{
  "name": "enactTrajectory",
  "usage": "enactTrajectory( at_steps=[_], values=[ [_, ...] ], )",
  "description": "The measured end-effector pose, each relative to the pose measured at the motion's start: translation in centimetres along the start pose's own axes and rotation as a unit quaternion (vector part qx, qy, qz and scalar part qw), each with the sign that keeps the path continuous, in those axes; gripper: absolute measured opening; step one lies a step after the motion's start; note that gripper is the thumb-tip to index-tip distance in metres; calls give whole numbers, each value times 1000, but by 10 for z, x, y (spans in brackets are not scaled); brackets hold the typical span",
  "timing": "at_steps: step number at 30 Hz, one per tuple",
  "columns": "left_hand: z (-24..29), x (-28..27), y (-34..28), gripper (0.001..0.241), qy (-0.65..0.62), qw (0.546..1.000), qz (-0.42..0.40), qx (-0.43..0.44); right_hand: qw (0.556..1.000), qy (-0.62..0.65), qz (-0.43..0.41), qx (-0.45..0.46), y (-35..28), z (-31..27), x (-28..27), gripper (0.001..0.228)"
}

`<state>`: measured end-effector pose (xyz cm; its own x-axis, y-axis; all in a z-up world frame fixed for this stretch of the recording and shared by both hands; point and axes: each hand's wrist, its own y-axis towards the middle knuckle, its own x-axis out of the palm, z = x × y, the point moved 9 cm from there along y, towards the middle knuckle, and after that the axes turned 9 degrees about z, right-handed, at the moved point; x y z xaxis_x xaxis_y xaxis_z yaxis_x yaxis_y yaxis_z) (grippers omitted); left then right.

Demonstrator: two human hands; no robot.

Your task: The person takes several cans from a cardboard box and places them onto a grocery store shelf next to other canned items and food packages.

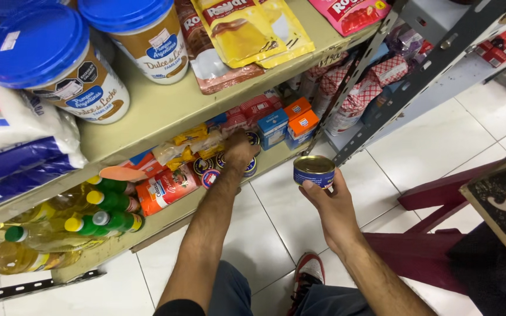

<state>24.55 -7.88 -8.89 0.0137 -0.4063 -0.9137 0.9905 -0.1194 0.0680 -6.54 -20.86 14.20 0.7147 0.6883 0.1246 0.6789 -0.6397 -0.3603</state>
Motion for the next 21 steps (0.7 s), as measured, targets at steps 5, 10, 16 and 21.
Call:
enactTrajectory(
  at_steps=[5, 10, 16, 21],
  values=[
    [-19, 35, 9, 59, 4, 999, 19, 41, 1000, -8, 5, -7, 9, 16, -8, 75],
    [12, -68, -59, 56, -134, 986, 42, 90, 1000, -6, -8, -19, 17, 24, 4, 73],
    [47, -138, -160, 74, -666, 719, -199, 12, 992, -86, -52, -71, 32, 44, 28, 84],
    [47, -135, -182, 88, -661, 720, -208, 43, 979, -141, -62, -131, 36, 58, 32, 95]
  ],
)
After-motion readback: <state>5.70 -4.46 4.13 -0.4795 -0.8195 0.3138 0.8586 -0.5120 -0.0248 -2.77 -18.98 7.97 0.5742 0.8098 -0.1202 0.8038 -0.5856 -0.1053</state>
